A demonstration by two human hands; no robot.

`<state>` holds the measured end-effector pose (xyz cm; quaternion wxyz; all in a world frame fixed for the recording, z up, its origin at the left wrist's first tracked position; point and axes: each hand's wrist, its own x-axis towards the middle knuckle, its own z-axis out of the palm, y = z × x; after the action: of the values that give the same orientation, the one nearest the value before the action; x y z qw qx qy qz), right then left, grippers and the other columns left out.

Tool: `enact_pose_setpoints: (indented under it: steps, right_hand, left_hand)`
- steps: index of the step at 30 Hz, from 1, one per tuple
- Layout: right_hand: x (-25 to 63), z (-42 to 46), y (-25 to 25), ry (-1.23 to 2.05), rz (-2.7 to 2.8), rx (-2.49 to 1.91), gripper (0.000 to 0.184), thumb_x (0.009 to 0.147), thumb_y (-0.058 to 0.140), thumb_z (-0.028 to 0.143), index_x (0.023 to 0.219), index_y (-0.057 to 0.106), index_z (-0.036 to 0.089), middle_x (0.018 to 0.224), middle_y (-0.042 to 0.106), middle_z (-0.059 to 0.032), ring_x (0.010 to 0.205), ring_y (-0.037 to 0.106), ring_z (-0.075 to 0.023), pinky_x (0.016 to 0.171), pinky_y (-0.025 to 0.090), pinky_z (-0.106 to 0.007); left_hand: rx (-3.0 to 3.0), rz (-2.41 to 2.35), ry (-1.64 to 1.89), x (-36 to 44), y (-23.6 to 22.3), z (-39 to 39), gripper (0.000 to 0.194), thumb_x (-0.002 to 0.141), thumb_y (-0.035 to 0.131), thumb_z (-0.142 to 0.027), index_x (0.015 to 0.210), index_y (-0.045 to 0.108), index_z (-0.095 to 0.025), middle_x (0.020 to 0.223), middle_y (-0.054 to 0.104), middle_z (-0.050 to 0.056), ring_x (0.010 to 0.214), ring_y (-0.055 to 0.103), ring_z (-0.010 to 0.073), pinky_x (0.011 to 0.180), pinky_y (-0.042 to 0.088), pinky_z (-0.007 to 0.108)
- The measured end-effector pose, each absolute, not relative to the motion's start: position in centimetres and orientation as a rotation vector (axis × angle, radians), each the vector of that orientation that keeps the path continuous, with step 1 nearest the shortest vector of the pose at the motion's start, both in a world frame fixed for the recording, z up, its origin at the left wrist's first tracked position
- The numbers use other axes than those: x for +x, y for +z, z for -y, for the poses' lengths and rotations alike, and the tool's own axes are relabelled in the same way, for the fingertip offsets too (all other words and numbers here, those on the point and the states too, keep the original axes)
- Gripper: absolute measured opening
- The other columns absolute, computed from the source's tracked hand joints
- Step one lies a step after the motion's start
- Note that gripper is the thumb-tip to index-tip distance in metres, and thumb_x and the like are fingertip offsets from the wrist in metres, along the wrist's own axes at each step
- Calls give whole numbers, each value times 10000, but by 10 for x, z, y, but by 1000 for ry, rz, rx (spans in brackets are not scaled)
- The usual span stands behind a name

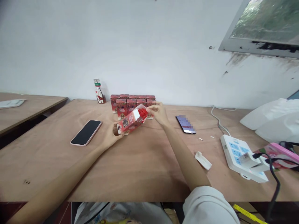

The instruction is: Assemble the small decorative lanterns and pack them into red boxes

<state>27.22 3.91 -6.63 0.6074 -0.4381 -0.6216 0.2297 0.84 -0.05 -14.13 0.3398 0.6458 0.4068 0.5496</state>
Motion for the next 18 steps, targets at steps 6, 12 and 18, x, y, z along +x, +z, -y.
enact_pose_setpoints:
  steps: [6,12,18]
  right_hand:
    - [227,5,-20,249,1678,-993,71,753,662,239,740,712,190,1110,519,-62,921,602,-184,816,555,-393]
    - [241,40,13,-49,1726,-942,133,838,613,302,794,701,214,1141,509,-41,981,586,-190,802,560,-381]
    - [279,50,19,-147,1712,-1062,192,839,612,368,829,700,197,1118,519,-59,939,590,-189,793,531,-387]
  left_hand:
    - [1595,-1028,1562,10,-133,10,674,396,869,-93,1024,659,-219,1107,637,71,1176,496,333,1072,290,436]
    - [1560,-1142,1421,11,-132,8,600,437,884,-174,987,646,-207,1032,670,74,1063,577,312,1020,361,456]
    - [925,-1022,1685,10,-133,-5,481,478,869,-226,854,571,-193,904,662,23,936,632,201,911,441,323]
